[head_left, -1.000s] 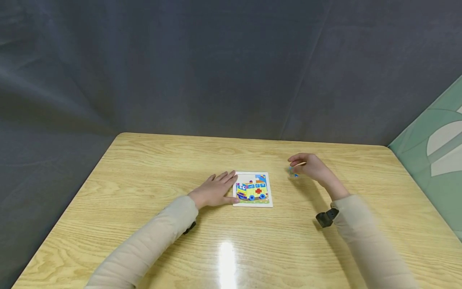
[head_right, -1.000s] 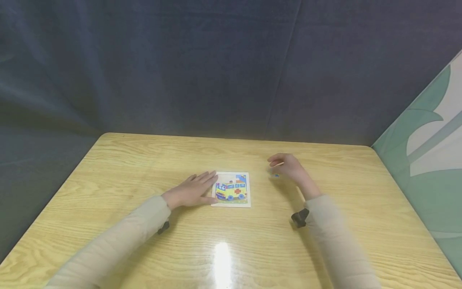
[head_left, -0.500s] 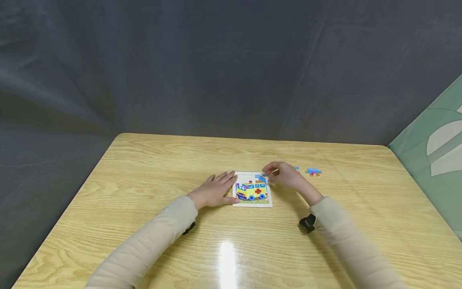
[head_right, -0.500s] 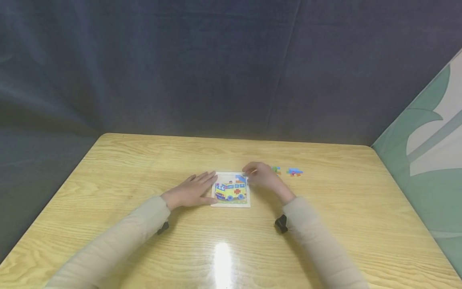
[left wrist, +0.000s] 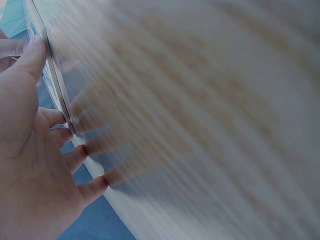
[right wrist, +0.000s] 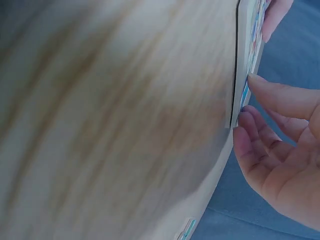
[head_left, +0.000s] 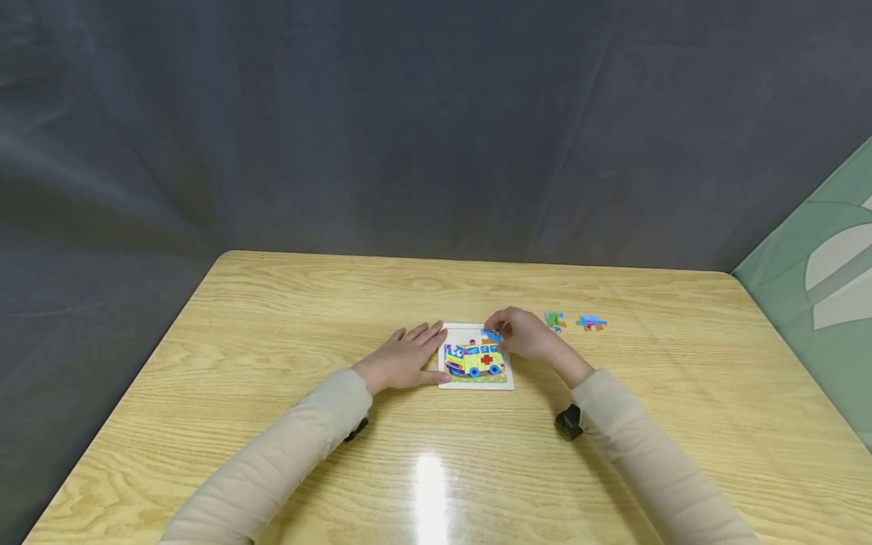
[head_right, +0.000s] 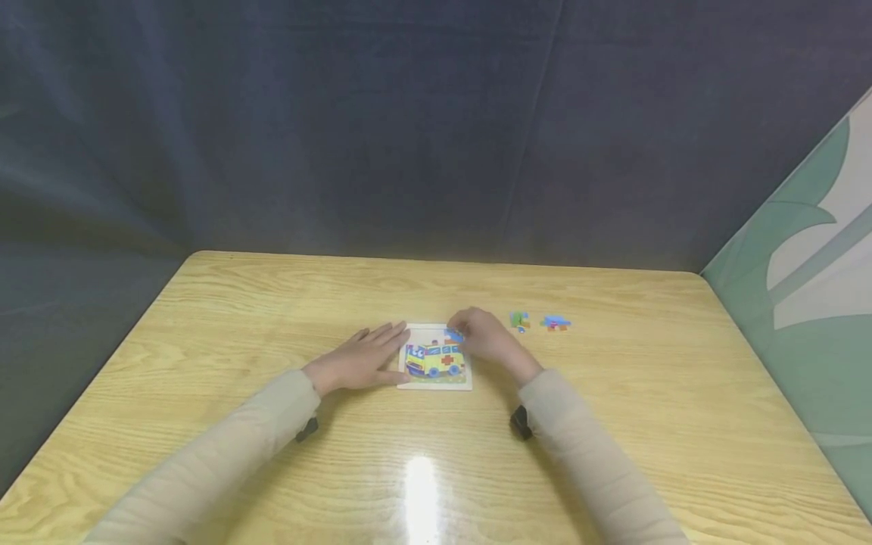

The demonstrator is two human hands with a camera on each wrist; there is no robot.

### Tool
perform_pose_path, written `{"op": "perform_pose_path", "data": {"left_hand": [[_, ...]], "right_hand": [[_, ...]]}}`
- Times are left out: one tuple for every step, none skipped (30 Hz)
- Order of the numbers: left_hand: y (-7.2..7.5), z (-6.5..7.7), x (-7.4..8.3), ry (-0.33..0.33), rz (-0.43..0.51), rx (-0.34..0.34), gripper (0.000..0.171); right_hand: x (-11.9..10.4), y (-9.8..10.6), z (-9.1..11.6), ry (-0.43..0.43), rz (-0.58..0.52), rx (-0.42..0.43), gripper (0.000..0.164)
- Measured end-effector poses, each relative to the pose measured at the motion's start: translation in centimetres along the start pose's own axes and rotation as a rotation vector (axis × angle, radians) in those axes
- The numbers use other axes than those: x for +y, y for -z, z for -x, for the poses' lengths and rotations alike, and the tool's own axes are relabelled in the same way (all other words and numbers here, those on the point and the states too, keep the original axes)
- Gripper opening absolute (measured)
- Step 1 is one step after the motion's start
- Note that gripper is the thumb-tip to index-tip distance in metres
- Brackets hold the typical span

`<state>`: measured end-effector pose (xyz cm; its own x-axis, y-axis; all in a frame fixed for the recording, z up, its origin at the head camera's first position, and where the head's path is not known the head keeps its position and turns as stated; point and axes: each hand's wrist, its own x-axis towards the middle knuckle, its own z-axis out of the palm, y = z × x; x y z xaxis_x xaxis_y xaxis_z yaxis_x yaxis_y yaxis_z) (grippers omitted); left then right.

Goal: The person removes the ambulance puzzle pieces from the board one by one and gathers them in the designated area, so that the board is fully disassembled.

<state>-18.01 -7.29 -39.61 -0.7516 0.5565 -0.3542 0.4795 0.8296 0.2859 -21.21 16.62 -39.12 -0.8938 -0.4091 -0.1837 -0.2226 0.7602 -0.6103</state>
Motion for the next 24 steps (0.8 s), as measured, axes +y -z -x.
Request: {"op": "perform_pose_path", "data": {"left_hand": [[0.0, -0.01, 0.0, 0.0, 0.0, 0.0, 0.081], [0.0, -0.02, 0.0, 0.0, 0.0, 0.0, 0.081], [0.0, -0.04, 0.0, -0.001, 0.0, 0.001, 0.081], [0.0, -0.05, -0.02, 0.0, 0.0, 0.001, 0.081], [-0.01, -0.07, -0.04, 0.0, -0.002, 0.002, 0.081], [-0.02, -0.1, -0.07, -0.001, -0.003, 0.004, 0.081], [-0.03, -0.12, -0.1, -0.002, -0.003, 0.006, 0.081], [-0.04, -0.15, -0.14, -0.001, -0.005, 0.006, 0.081], [-0.05, -0.18, -0.17, -0.001, -0.007, 0.008, 0.081], [-0.05, -0.2, -0.19, -0.002, -0.009, 0.008, 0.081], [-0.06, -0.22, -0.21, -0.002, -0.011, 0.009, 0.081], [-0.07, -0.24, -0.22, -0.003, -0.011, 0.009, 0.081], [-0.07, -0.24, -0.22, -0.003, -0.011, 0.009, 0.081], [-0.07, -0.26, -0.23, -0.002, -0.011, 0.008, 0.081], [-0.07, -0.25, -0.21, -0.002, -0.01, 0.007, 0.081], [-0.08, -0.24, -0.2, -0.001, -0.008, 0.006, 0.081], [-0.09, -0.23, -0.19, -0.001, -0.007, 0.005, 0.081], [-0.1, -0.21, -0.17, 0.0, -0.006, 0.004, 0.081], [-0.11, -0.19, -0.15, 0.0, -0.006, 0.003, 0.081], [-0.12, -0.18, -0.13, 0.001, -0.008, 0.003, 0.081], [-0.14, -0.15, -0.12, 0.001, -0.009, 0.002, 0.081], [-0.16, -0.15, -0.11, 0.001, -0.01, 0.003, 0.081], [-0.18, -0.15, -0.1, 0.001, -0.012, 0.004, 0.081], [-0.2, -0.14, -0.1, 0.001, -0.012, 0.004, 0.081]], "right_hand": [[-0.02, -0.01, -0.05, 0.001, 0.01, 0.0, 0.029], [-0.02, 0.0, -0.09, 0.007, 0.025, 0.0, 0.029], [-0.03, -0.02, -0.14, 0.012, 0.036, 0.001, 0.029], [-0.02, -0.02, -0.2, 0.022, 0.049, 0.001, 0.029], [-0.06, -0.03, -0.26, 0.03, 0.061, 0.004, 0.029], [-0.1, -0.03, -0.3, 0.036, 0.07, 0.007, 0.029], [-0.16, -0.04, -0.37, 0.04, 0.082, 0.009, 0.029], [-0.21, -0.03, -0.43, 0.046, 0.094, 0.009, 0.029], [-0.24, -0.02, -0.5, 0.053, 0.107, 0.009, 0.029], [-0.28, 0.0, -0.56, 0.057, 0.12, 0.01, 0.03], [-0.33, 0.0, -0.62, 0.053, 0.13, 0.01, 0.03], [-0.35, 0.01, -0.67, 0.05, 0.137, 0.008, 0.03], [-0.36, 0.02, -0.72, 0.05, 0.146, 0.005, 0.03], [-0.35, 0.03, -0.75, 0.044, 0.145, 0.002, 0.031], [-0.37, 0.04, -0.76, 0.041, 0.143, -0.001, 0.031], [-0.4, 0.06, -0.73, 0.035, 0.14, -0.005, 0.032], [-0.43, 0.07, -0.71, 0.029, 0.134, -0.01, 0.032], [-0.47, 0.09, -0.66, 0.022, 0.126, -0.013, 0.033], [-0.51, 0.12, -0.62, 0.016, 0.119, -0.017, 0.033], [-0.55, 0.14, -0.57, 0.007, 0.111, -0.019, 0.034], [-0.59, 0.17, -0.52, 0.004, 0.108, -0.021, 0.034], [-0.62, 0.18, -0.49, -0.002, 0.103, -0.021, 0.034], [-0.6, 0.2, -0.49, -0.006, 0.098, -0.022, 0.034], [-0.6, 0.21, -0.49, -0.008, 0.094, -0.023, 0.033]]}}
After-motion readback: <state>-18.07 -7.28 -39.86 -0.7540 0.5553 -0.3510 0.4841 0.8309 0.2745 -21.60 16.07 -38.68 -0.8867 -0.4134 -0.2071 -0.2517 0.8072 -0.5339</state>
